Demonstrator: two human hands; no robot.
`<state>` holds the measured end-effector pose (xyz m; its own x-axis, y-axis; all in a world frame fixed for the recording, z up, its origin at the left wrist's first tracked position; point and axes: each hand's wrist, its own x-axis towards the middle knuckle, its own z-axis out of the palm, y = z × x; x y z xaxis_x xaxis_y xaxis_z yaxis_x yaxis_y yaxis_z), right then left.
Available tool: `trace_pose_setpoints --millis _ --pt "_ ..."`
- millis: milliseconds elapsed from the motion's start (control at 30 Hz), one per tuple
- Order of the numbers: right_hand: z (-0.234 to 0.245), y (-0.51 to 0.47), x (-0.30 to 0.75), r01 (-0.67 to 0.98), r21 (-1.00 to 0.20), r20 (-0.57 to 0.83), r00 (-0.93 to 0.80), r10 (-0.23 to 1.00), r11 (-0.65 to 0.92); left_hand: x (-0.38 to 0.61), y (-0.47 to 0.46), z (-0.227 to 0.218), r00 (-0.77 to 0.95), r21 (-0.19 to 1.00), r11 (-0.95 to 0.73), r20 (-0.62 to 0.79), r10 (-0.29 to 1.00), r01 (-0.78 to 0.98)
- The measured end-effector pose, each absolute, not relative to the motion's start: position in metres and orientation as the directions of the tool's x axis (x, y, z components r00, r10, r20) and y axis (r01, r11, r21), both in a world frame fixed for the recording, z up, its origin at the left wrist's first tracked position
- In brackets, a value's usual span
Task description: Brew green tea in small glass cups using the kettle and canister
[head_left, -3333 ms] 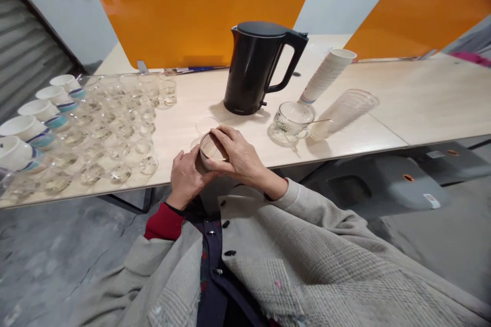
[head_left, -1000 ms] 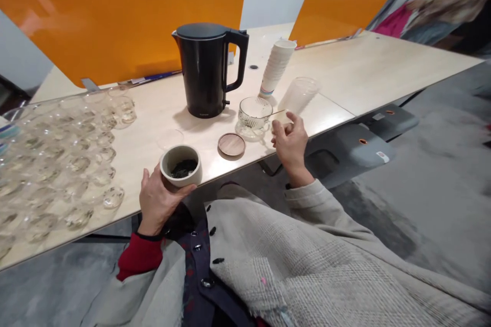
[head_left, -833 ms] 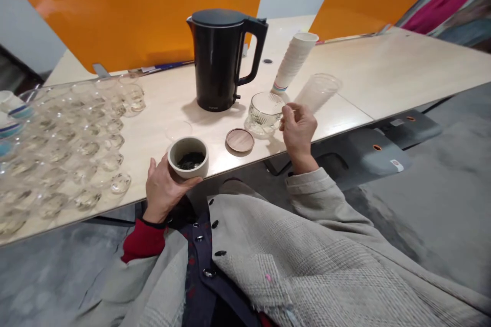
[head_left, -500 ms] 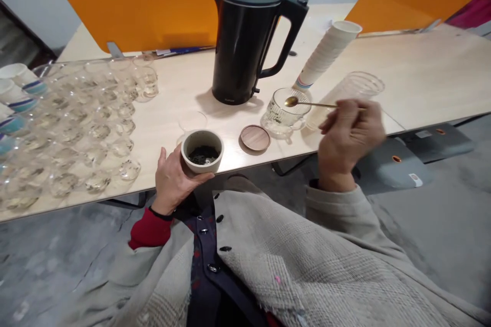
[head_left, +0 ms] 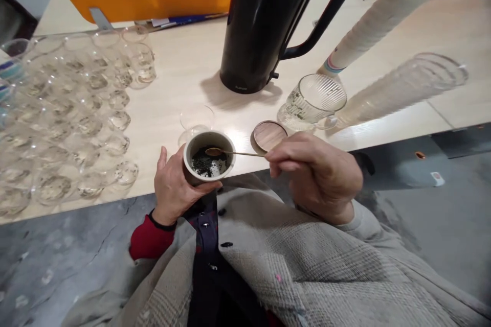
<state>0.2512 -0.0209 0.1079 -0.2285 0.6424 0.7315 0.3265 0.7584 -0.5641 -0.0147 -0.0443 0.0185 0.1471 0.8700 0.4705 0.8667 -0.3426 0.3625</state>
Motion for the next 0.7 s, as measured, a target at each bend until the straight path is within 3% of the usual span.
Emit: trace_pose_setpoints --millis 100,233,700 --pt "0.111 -0.011 0.244 0.267 -0.512 0.742 -0.342 0.577 0.816 -0.014 -0.045 0.019 0.130 0.367 -0.301 0.424 0.896 0.880" --pt "0.112 -0.005 0.241 0.273 -0.530 0.684 -0.422 0.595 0.803 -0.013 -0.046 0.022 0.139 0.366 -0.301 0.408 0.902 0.881" --pt "0.107 0.003 0.238 0.219 -0.522 0.616 -0.572 0.542 0.824 -0.014 -0.047 0.023 0.114 0.404 -0.262 0.356 0.928 0.876"
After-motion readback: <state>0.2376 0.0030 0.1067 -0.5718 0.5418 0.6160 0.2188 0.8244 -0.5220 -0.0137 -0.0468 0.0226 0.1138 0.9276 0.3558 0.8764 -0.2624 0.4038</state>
